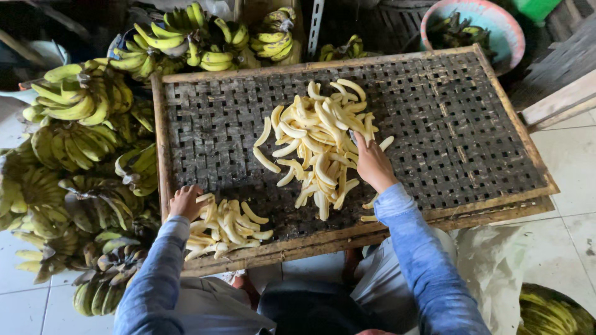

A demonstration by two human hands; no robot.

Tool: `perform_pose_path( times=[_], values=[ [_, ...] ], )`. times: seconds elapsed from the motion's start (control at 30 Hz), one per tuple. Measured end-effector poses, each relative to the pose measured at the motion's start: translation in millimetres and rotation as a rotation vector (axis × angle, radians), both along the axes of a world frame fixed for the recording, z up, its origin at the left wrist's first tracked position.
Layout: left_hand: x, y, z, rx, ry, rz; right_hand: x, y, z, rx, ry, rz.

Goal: The person sits at a woven bamboo tray and peels small bananas one at a time, using a small knife to trim the peel and pulling the peel off by hand. Peeled bananas are placed in a pile on the tray and discarded peels are set aside at the edge.

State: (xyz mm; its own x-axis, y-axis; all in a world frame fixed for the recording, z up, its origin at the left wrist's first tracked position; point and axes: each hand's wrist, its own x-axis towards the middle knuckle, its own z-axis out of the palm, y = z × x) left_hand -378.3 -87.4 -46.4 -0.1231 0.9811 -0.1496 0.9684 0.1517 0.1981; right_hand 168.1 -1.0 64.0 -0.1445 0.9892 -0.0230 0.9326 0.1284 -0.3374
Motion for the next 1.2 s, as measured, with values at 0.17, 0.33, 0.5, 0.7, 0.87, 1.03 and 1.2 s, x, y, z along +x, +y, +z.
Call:
perform_pose_path(
  times=[0.17,0.33,0.5,0.7,0.87,1.03,1.2],
  values=[
    [52.1,-12.1,4.6,0.058,-0.086,-0.182,1.1,-3.5,-1.3,0.025,0.015,0.002],
    [102.0,-69.6,3.9,-0.094,0.052,-0.909,-3.8,-7.3,-1.0,0.004,0.021,0.017],
    [93.9,-75.1,-17.0,-0.1,0.18,-1.034,-8.2,-11.2,7.4,-0.05,-0.023,0.018],
    [90.0,-53.4,-33.5,0.074,-0.08,-0.832,-12.8,-14.0,15.2,-0.08,-0.018,0.024],
    [94.8,-38.8,-22.9,-0.203,-0.062,-0.68,-15.8,-15.7,17.2,-0.117,-0.028,0.0],
    [108.2,-33.2,-30.9,-0.12,-0.062,-0.636,-14.2,-18.1,10.2,-0.036,0.026,0.04],
    [139.3,-15.2,-17.6,0.003,-0.767,-0.138,-6.9,-14.2,-11.3,0.001,0.125,0.066]
  ],
)
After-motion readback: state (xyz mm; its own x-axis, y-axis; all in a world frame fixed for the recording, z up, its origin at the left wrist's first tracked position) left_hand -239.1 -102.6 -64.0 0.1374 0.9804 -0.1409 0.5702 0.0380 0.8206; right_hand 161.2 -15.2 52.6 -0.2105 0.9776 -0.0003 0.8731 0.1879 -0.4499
